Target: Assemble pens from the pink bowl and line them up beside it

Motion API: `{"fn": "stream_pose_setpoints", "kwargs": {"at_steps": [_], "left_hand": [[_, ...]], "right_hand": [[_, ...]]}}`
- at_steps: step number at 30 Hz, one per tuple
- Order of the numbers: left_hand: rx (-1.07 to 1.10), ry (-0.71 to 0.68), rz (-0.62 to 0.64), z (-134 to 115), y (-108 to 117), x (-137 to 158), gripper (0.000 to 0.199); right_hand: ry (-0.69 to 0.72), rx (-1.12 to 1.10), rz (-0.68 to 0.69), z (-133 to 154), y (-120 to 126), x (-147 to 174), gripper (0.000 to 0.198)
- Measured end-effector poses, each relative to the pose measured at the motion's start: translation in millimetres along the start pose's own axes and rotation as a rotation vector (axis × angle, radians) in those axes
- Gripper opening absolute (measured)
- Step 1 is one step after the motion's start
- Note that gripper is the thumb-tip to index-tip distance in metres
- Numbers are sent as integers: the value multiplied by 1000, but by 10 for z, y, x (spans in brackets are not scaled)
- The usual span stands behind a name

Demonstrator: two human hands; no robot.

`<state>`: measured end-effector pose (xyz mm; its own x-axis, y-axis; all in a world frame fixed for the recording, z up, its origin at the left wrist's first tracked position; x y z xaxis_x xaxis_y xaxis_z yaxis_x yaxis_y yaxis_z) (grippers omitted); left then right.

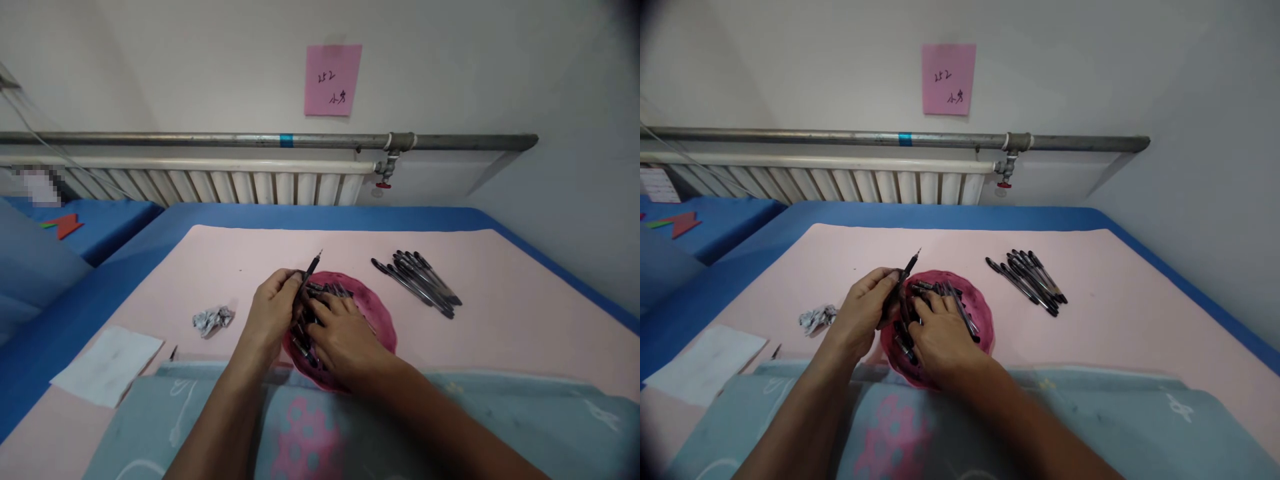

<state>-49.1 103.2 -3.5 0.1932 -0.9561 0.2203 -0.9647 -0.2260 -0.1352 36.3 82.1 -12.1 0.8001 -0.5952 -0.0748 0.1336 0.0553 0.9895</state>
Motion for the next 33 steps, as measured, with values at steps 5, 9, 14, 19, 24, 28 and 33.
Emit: {"fn": "stream_pose_setpoints", "kwargs": {"at_steps": [5,9,14,19,24,28,33], "left_hand": [[-9,-15,-6,-3,-8,11,17],[-24,-21,0,12,-28,1,16],[-27,-45,6,30,-37,-17,15],[-44,-45,9,39,-31,-20,15],[-63,-54,28,28,-43,-24,17],[-72,-48,27,26,-39,-24,17],[-88,-52,29,28,-52,-19,17]], "right_hand": [[-69,0,0,-9,-15,-33,28],[-102,6,-17,-18,-27,-48,31],[-129,8,0,-51,-55,-62,34],[-143,7,9,-73,-53,-58,32],[-135,-33,-4,-91,-36,-41,24],[-135,-23,-6,-101,-29,-34,23],[-113,-31,3,-83,-50,-42,25]]}}
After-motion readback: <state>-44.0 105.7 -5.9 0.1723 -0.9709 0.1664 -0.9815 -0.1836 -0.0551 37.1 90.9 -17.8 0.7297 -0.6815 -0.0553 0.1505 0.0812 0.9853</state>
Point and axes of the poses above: each hand's wrist, its own x-axis away from the middle knuckle, its own y-axis out of the back of the hand, z = x × y, the point moved 9 cm from there along -x, towards the middle knuckle, and after that the axes turned 4 degrees about y, right-handed, at the moved point
